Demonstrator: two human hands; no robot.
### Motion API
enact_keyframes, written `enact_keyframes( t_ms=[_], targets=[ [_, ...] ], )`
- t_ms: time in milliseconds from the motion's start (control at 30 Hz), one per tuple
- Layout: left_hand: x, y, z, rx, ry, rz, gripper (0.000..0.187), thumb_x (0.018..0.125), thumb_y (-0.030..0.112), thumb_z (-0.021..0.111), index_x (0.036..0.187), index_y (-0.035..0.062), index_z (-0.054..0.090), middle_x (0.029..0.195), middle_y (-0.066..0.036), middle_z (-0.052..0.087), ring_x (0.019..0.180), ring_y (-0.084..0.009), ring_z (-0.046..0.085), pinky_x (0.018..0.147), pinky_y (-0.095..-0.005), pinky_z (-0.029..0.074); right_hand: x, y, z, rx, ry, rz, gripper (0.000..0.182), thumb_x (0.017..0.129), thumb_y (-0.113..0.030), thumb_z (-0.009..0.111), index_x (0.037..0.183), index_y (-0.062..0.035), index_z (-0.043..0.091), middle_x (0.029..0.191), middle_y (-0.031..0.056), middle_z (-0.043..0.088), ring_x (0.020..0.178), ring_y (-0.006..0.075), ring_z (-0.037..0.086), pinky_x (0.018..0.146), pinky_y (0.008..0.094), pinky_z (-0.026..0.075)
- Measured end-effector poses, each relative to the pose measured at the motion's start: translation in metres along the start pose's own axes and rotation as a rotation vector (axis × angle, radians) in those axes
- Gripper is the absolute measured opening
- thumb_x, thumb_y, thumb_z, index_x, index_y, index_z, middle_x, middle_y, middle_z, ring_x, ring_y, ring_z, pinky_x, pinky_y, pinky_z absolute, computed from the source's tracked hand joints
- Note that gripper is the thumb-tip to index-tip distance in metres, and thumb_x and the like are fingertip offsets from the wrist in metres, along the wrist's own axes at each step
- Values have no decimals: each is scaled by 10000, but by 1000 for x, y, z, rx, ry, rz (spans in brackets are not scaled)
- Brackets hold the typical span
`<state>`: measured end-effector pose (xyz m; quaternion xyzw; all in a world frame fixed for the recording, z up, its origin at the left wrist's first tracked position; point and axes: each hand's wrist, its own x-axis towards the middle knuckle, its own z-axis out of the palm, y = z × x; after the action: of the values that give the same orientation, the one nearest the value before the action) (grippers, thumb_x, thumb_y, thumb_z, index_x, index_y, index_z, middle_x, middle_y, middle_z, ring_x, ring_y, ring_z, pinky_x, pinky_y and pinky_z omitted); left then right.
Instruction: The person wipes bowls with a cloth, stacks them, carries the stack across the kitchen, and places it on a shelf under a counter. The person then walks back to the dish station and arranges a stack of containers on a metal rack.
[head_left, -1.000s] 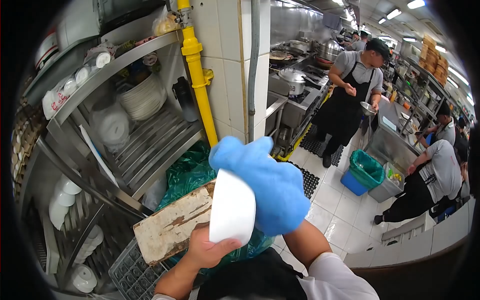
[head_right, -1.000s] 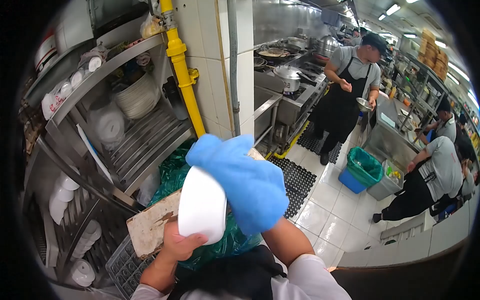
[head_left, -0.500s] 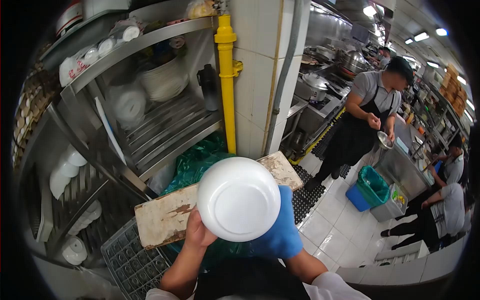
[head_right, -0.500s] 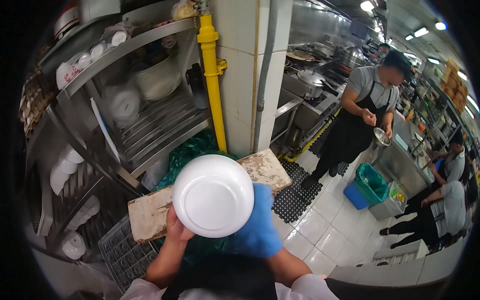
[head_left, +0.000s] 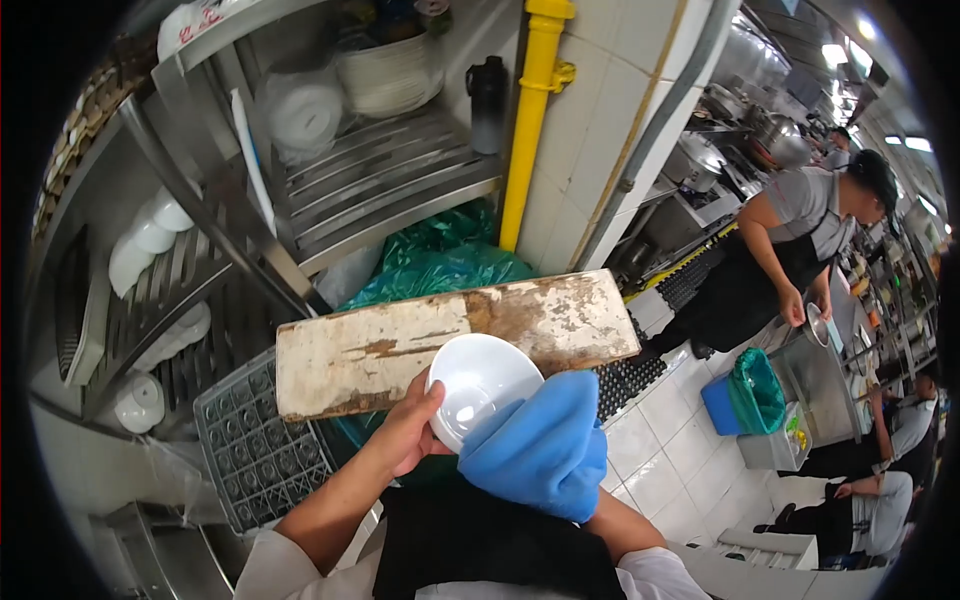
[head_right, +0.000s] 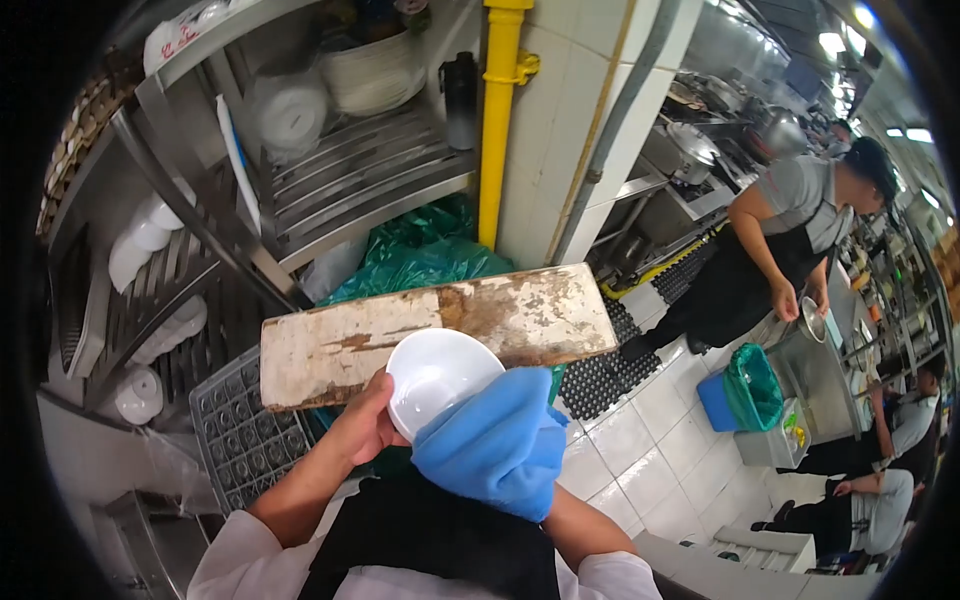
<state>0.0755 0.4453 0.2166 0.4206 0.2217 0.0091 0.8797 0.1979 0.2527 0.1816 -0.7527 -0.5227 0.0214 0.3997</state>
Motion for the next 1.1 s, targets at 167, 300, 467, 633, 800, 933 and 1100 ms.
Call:
enact_keyframes(
  t_ms=[167, 300, 467, 633, 800, 933, 1100],
  targets=[
    [-1, -19, -9, 71, 159, 167, 657, 773, 35, 521, 1388, 28, 292, 1302, -145, 445, 1197, -245, 448, 962, -349, 413, -43, 6, 54, -957, -36, 28, 508, 867, -311, 577, 1248, 2, 455, 1207, 173, 512, 1040, 156, 565, 675, 330, 502],
    [0, -28, -16, 40, 142, 278, 635, 810, 57, 525, 1399, 24, 289, 1332, -135, 426, 1217, -226, 416, 1019, -329, 321, 81, -101, -56, -462, -217, 663, 227, 875, -205, 530, 923, 0, 615, 758, 132, 602, 521, 210, 527, 436, 340, 395],
    [-7, -19, 0, 303, 77, 469, 589, 899, 201, 537, 1402, 21, 290, 1336, -113, 422, 1206, -189, 401, 1014, -305, 301, 36, -20, 21, -289, 56, -63, 218, 804, -179, 585, 942, -17, 633, 785, 91, 617, 601, 211, 541, 483, 313, 408],
    [-20, -5, -3, 375, 45, 431, 594, 907, 252, 546, 1397, 22, 299, 1316, -117, 443, 1203, -188, 405, 1018, -306, 297, 49, -48, 39, -519, -198, -366, 235, 782, -183, 600, 964, -38, 636, 810, 83, 624, 647, 212, 550, 513, 312, 415],
    [-16, -23, -24, 333, 85, 413, 573, 905, 253, 541, 1382, 19, 327, 1289, -121, 468, 1198, -185, 417, 1021, -307, 299, 57, -63, 12, -834, -358, -610, 261, 759, -188, 615, 985, -60, 638, 836, 75, 631, 693, 213, 558, 543, 311, 422],
    [-6, -38, -37, 154, 151, 348, 531, 882, 196, 527, 1355, 12, 372, 1283, -134, 483, 1187, -206, 443, 1012, -316, 321, 61, -78, -18, -1113, -447, -678, 286, 740, -192, 627, 1002, -77, 641, 856, 69, 637, 730, 213, 564, 567, 311, 428],
    [18, -28, -55, -47, 302, 421, 521, 863, 156, 507, 1344, 4, 377, 1251, -144, 502, 1150, -225, 477, 990, -338, 357, 57, -77, -57, -153, -165, -217, 350, 697, -192, 637, 1036, -108, 620, 951, 75, 625, 868, 251, 527, 741, 345, 387]
  ],
)
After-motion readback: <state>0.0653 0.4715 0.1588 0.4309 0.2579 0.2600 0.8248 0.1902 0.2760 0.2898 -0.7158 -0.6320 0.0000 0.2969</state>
